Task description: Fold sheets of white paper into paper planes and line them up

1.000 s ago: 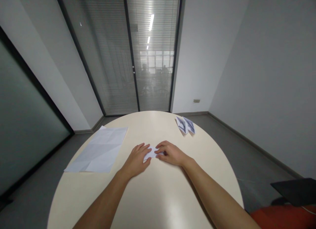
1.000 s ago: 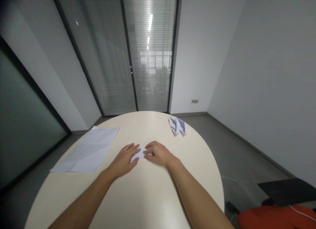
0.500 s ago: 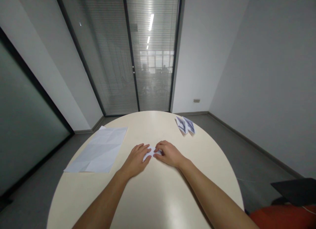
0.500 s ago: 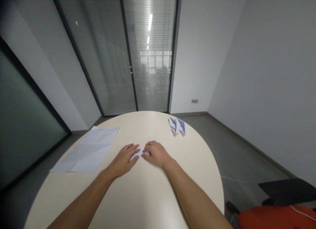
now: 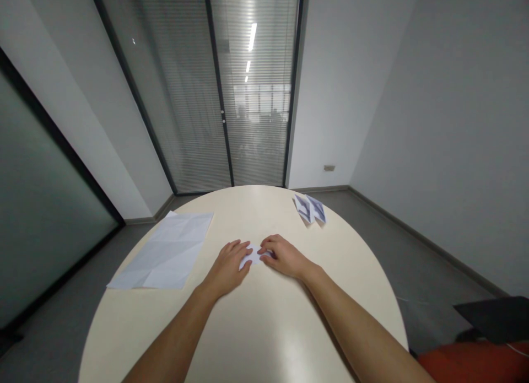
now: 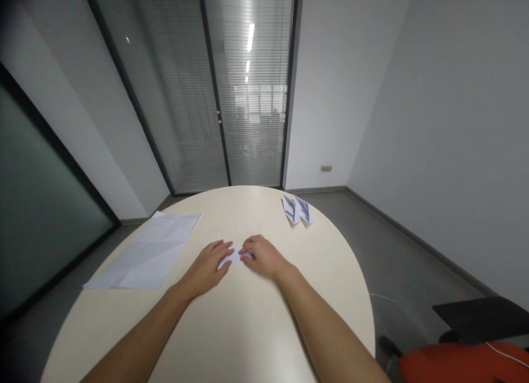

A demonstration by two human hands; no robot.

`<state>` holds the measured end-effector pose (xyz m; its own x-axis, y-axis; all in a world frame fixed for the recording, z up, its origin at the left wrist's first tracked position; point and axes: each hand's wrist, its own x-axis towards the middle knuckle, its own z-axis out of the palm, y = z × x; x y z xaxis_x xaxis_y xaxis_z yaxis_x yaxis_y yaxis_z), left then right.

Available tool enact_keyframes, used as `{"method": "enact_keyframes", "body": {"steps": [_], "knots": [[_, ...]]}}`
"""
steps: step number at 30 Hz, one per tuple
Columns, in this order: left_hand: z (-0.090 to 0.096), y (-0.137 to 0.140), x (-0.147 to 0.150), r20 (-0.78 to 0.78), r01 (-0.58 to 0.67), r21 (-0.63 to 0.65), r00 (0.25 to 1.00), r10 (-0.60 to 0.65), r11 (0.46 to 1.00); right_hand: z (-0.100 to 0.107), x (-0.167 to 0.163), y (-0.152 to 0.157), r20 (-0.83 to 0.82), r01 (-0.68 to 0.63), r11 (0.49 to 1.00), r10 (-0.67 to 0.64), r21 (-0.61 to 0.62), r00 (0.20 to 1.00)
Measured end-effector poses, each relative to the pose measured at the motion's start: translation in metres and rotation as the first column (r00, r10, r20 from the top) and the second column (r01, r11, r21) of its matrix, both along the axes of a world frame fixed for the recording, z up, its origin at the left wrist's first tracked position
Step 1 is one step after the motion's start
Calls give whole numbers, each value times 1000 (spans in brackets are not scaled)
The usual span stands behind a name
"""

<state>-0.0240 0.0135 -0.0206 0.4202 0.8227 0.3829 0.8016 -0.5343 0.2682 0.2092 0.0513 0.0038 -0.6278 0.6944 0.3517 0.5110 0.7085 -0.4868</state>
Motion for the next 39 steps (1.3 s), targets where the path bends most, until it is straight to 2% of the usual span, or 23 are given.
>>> {"method": "enact_keyframes", "body": {"steps": [6, 12, 18, 25, 31, 39], "knots": [[-4, 1, -4, 3, -1, -2, 1000, 1, 1000, -5, 11, 8, -15, -32, 999, 32, -3, 999], [-3, -2, -6, 7, 16, 1, 1000, -16, 1000, 1, 16, 6, 1, -54, 998, 54, 13, 999], [-1, -2, -6, 34, 38, 44, 999, -39, 998, 8, 13, 3, 23, -76, 997, 75, 26, 997], [1, -2, -4, 42, 11, 96, 999, -15, 995, 6, 14, 7, 24, -89, 995, 88, 39, 996], [6, -1, -2, 66, 27, 112, 997, -34, 993, 3, 15, 8, 25, -80, 996, 79, 46, 997], [11, -2, -2, 80, -15, 129, 997, 5, 991, 3, 16, 7, 30, -16, 999, 15, 37, 999]]}}
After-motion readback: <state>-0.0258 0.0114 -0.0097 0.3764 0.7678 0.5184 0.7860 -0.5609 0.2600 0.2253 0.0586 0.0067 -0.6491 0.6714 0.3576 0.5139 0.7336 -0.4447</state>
